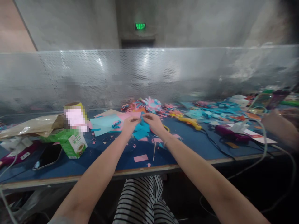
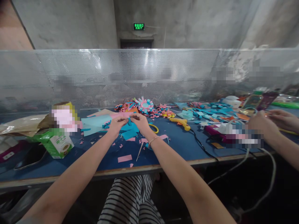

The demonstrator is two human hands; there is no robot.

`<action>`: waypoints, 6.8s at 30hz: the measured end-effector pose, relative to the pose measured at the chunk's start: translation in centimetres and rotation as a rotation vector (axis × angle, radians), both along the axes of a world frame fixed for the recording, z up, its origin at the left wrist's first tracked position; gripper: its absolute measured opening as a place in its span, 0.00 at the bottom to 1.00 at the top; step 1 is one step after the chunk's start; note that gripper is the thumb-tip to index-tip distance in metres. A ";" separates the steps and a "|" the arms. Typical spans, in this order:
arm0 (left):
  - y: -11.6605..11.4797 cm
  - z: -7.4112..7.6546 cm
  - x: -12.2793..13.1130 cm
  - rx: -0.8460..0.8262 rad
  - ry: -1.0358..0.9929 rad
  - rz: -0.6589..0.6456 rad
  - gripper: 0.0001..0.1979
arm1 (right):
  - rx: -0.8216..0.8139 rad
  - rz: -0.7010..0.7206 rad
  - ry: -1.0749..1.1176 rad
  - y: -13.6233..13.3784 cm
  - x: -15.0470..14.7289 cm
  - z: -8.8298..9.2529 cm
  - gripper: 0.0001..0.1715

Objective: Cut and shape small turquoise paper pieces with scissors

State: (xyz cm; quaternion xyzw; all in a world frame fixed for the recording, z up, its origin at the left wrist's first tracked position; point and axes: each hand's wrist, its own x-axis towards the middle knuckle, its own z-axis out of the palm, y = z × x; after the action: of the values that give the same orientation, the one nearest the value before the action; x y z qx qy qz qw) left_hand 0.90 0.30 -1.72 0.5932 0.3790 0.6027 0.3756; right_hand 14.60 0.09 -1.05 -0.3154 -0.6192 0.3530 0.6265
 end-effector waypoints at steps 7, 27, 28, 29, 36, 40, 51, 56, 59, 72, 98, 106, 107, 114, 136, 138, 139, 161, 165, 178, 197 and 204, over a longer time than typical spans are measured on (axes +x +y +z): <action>-0.3 0.1 0.3 -0.044 0.003 -0.061 0.12 | 0.022 -0.025 -0.017 0.2 0.0 -0.1 0.11; -0.4 0.1 0.1 0.006 0.094 -0.066 0.10 | 0.058 -0.033 -0.174 0.0 0.1 0.2 0.09; -0.4 0.2 0.1 0.014 0.109 -0.067 0.11 | 0.051 -0.024 -0.159 0.1 0.2 0.2 0.09; -0.5 0.2 0.1 0.023 0.127 -0.068 0.11 | 0.045 -0.021 -0.145 0.1 0.2 0.2 0.10; -0.3 -0.2 0.1 0.011 0.228 -0.057 0.09 | -0.023 -0.054 -0.105 0.0 0.5 0.4 0.11; 0.0 -0.5 0.0 -0.006 0.228 -0.045 0.08 | -0.004 -0.050 -0.152 0.1 0.4 0.3 0.11; -0.2 -0.4 0.1 -0.047 0.193 -0.053 0.07 | 0.037 -0.061 -0.210 0.2 0.0 0.1 0.10; -0.2 -0.4 0.1 -0.076 0.162 -0.073 0.07 | 0.007 -0.065 -0.180 0.3 0.2 0.1 0.11; -0.2 -0.4 0.1 -0.091 0.149 -0.074 0.07 | 0.005 -0.035 -0.171 0.4 0.2 0.0 0.11; -0.1 -0.3 -0.3 -0.047 0.247 -0.110 0.12 | -0.113 -0.028 -0.130 -0.1 0.5 0.3 0.13; 0.1 0.0 -0.5 0.206 0.322 0.052 0.09 | 0.209 -0.160 -0.398 0.5 0.8 -0.4 0.07; -0.8 1.1 -0.5 0.184 0.353 0.046 0.08 | 0.265 -0.222 -0.453 -0.3 0.7 0.0 0.07; -0.9 1.2 -0.5 0.182 0.358 0.046 0.08 | 0.256 -0.219 -0.447 -0.4 0.7 0.1 0.07; -1.7 1.8 -0.4 0.259 0.484 0.065 0.07 | 0.175 -0.130 -0.358 -0.4 0.8 0.1 0.07; -2.4 0.8 1.0 0.287 0.536 0.132 0.06 | 0.133 -0.331 -0.313 0.0 1.2 0.3 0.08; -2.2 0.5 1.4 0.219 0.461 0.117 0.08 | 0.206 -0.321 -0.375 0.2 1.1 0.0 0.08; -1.9 0.4 1.4 0.186 0.423 0.109 0.09 | 0.250 -0.308 -0.412 0.4 1.0 -0.1 0.09; 0.1 -0.4 0.2 -0.052 0.036 -0.071 0.15 | 0.389 -0.247 -0.426 1.2 1.3 -0.5 0.21; -0.1 -0.3 0.2 -0.085 0.052 -0.107 0.15 | 0.481 -0.248 -0.471 1.3 1.4 -0.4 0.20; -0.7 -0.6 0.7 -0.137 0.014 -0.154 0.18 | 0.540 -0.265 -0.509 1.1 1.6 -0.7 0.17; -1.0 -0.4 1.0 -0.080 -0.109 -0.023 0.18 | 0.523 -0.288 -0.470 0.1 0.8 -0.4 0.10; -0.7 -0.5 0.8 -0.047 -0.114 0.009 0.16 | 0.483 -0.203 -0.450 0.2 0.7 -0.6 0.12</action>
State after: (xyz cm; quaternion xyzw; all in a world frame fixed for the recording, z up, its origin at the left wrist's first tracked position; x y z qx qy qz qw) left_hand 1.70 -0.35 -2.20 0.5475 0.3737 0.6281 0.4075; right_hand 15.28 0.28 -1.62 -0.2877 -0.7733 0.0535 0.5625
